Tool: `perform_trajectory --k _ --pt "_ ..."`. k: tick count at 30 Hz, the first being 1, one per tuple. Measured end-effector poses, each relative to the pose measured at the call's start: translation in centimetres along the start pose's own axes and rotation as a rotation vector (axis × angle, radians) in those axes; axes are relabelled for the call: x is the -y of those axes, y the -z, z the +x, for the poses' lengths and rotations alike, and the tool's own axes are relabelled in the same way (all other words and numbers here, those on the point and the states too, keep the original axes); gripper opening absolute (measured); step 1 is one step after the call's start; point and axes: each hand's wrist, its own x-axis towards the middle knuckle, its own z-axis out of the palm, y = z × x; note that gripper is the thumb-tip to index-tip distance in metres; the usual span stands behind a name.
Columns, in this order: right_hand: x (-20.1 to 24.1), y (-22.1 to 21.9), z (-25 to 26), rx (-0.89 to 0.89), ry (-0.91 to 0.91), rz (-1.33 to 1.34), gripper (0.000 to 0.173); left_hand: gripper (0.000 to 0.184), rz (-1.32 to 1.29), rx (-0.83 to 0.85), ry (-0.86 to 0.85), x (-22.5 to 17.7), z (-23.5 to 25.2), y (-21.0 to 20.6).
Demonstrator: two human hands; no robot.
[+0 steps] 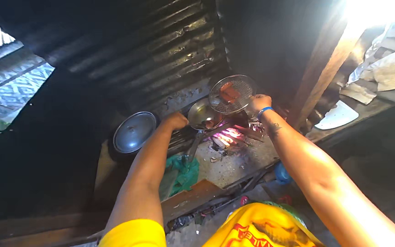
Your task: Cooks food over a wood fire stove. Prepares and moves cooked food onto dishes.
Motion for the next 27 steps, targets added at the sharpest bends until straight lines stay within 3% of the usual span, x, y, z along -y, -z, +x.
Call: perform_trajectory --k 4,11,27 --pt "-0.3 -0.1 0.5 -0.043 -0.001 0.033 0.029 0.032 -0.083 -0.107 0.019 -1.3 -0.5 -2.3" --pt "-0.6 1.0 0.8 -0.051 -0.006 0.007 0.031 0.035 -0.260 0.034 0.136 1.0 -1.7 -1.6" --pt "-1.3 1.0 0.9 -0.046 -0.014 0.027 0.030 0.034 -0.104 -0.127 0.052 -1.0 -1.2 -1.8"
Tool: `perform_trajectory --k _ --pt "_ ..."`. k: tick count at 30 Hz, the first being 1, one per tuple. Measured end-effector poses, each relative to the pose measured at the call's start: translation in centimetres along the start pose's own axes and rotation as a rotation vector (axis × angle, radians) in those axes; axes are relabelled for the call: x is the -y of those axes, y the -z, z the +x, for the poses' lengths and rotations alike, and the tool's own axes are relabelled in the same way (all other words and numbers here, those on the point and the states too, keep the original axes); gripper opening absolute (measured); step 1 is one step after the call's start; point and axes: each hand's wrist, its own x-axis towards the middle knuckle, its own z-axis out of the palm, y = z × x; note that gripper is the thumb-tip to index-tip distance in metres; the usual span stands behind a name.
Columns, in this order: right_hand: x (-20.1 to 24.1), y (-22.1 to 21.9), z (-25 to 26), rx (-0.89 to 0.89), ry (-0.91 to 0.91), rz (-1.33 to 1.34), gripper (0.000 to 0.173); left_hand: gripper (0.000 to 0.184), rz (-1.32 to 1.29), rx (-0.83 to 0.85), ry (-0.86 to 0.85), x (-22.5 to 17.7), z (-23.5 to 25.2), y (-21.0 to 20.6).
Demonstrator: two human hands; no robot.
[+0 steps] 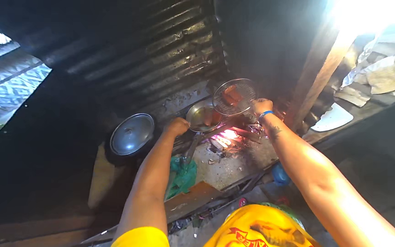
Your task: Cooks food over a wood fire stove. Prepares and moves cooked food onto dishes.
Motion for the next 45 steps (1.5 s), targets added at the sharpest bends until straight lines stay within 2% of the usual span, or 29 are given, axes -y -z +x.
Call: perform_trajectory --k 4,7,12,18,23,27,32,35,40,42,45 --pt "0.6 0.9 -1.0 0.028 0.006 -0.126 0.036 0.032 0.001 -0.025 -0.081 1.3 0.6 0.6" --pt "0.2 0.8 -0.5 0.009 -0.006 -0.084 0.033 0.033 0.045 -0.011 -0.065 0.7 -0.4 2.3" --pt "-0.1 0.5 0.2 0.004 -0.006 -0.084 0.033 0.031 0.037 -0.036 -0.093 -0.9 0.4 0.5" --pt "-0.5 0.4 0.3 -0.011 -0.024 -0.012 0.032 0.032 0.041 -0.047 -0.043 -1.6 0.4 -0.1" --pt "-1.7 0.0 1.2 -0.012 -0.027 0.042 0.031 0.033 -0.011 -0.068 0.006 0.9 -0.5 0.3" --pt "-1.5 -0.6 0.9 0.002 -0.024 0.013 0.031 0.033 0.000 -0.129 0.053 2.2 -2.6 3.3" --pt "-1.4 -3.3 0.7 0.053 -0.001 -0.069 0.035 0.033 0.039 -0.249 0.059 -1.5 -6.0 8.9" --pt "-0.1 -4.5 -0.8 0.099 -0.007 -0.135 0.037 0.032 0.131 -0.278 0.026 -5.1 -7.0 10.2" --pt "1.2 -5.4 -0.5 0.140 -0.041 -0.265 0.042 0.029 0.330 -0.423 -0.059 -9.0 -7.2 7.0" --pt "1.7 -5.1 0.2 0.152 -0.027 -0.361 0.045 0.030 0.353 -0.452 -0.075 -9.2 -7.2 5.8" --pt "2.0 -4.7 0.6 0.140 -0.021 -0.354 0.042 0.034 0.346 -0.508 -0.080 -8.5 -7.8 4.7"
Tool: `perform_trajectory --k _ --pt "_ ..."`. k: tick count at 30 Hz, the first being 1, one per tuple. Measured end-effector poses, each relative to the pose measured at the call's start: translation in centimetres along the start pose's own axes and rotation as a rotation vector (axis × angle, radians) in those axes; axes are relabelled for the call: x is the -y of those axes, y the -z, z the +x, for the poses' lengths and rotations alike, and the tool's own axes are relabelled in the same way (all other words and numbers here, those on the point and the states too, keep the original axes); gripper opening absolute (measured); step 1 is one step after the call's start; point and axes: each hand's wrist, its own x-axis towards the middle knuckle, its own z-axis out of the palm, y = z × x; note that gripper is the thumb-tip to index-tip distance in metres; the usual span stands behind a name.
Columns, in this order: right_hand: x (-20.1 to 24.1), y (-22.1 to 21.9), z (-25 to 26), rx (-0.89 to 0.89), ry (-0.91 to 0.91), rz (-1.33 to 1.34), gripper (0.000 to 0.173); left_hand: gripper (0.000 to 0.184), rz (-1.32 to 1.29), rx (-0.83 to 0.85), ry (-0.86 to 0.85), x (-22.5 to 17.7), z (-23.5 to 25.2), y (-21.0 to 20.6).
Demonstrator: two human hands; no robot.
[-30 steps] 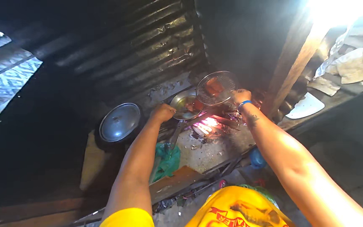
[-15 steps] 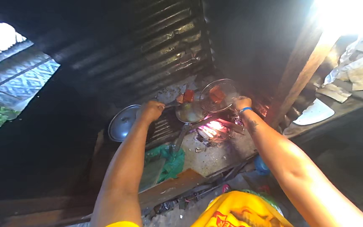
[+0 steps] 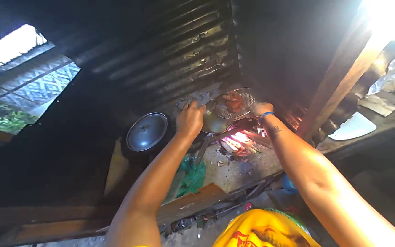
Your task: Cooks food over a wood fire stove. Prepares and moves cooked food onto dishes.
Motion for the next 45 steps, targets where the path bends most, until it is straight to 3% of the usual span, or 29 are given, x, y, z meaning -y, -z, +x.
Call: perform_trajectory --k 4,8,13,16,19,27,32,40,45 --pt "0.8 -0.6 0.4 0.001 0.039 -0.110 0.046 0.033 0.002 0.049 0.062 -0.1 -0.8 0.4" --pt "1.4 -1.0 0.4 0.036 0.128 -0.290 0.042 0.036 -0.042 -0.026 0.084 1.5 -1.4 0.8" --pt "1.5 -0.5 0.7 0.059 0.253 -0.409 0.037 0.037 -0.099 0.009 0.247 4.0 -1.6 1.2" --pt "2.3 0.8 -1.2 -0.038 0.088 0.005 0.024 0.035 -0.108 0.148 0.334 4.8 -1.3 -0.1" --pt "3.3 2.0 -1.9 -0.110 0.014 0.202 0.033 0.028 -0.108 0.300 0.329 3.3 -0.5 -2.1" --pt "2.6 4.0 -0.4 -0.182 0.022 0.357 0.030 0.020 -0.134 0.405 0.339 -1.6 4.9 -6.1" --pt "1.3 4.8 -0.4 -0.194 0.015 0.284 0.033 0.025 -0.172 0.476 0.361 -3.4 6.3 -6.8" --pt "0.2 5.9 -0.9 -0.150 0.009 0.262 0.034 0.029 -0.205 0.555 0.253 -0.8 5.7 -6.6" --pt "-0.2 5.3 -1.0 -0.148 0.021 0.286 0.033 0.025 -0.360 0.542 0.190 -1.7 5.3 -10.8"
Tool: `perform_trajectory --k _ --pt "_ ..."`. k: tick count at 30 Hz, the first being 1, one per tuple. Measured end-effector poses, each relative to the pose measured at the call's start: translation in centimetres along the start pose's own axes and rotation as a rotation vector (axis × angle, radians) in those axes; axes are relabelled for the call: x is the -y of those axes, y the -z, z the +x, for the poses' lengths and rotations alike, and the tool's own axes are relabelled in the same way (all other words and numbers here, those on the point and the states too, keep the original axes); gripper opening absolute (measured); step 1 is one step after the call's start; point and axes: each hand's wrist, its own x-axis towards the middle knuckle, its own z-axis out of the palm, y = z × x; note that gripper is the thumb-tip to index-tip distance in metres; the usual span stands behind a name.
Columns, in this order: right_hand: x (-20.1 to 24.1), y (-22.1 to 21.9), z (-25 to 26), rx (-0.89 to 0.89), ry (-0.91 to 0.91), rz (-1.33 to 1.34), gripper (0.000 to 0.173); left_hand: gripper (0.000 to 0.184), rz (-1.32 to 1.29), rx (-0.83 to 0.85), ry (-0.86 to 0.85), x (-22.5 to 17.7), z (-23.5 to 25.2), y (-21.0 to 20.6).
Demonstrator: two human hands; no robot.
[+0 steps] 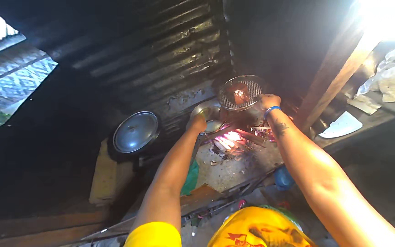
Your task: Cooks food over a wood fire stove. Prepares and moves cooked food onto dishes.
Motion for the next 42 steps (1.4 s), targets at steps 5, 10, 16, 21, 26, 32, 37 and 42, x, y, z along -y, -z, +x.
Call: perform_trajectory --k 5,10,16,21,26,32,37,42 --pt "-0.5 0.3 0.7 0.002 -0.019 -0.031 0.035 0.032 -0.108 0.028 -0.037 2.6 0.0 -0.8" --pt "-1.4 -0.1 1.4 -0.009 -0.031 0.053 0.033 0.032 -0.269 0.069 0.033 3.2 -0.5 -1.3" --pt "-1.7 0.2 1.4 -0.026 -0.043 0.106 0.030 0.031 -0.052 0.028 0.018 3.0 -2.2 0.9" --pt "-2.0 0.0 1.6 -0.015 -0.055 0.148 0.029 0.033 -0.042 0.039 0.031 2.7 -1.9 0.1" --pt "-2.5 0.4 1.9 -0.024 -0.044 0.103 0.029 0.031 -0.165 0.076 0.020 4.8 -2.7 0.8" --pt "-2.2 0.3 1.4 -0.013 -0.043 0.048 0.033 0.032 -0.067 -0.023 -0.039 4.9 -4.1 0.2" --pt "-2.3 0.1 1.6 0.003 -0.036 0.048 0.033 0.033 -0.112 -0.046 0.000 5.3 -4.7 0.3" --pt "-2.7 -0.3 2.1 -0.014 -0.036 0.075 0.031 0.032 0.005 -0.013 0.069 2.6 -3.9 -0.8"
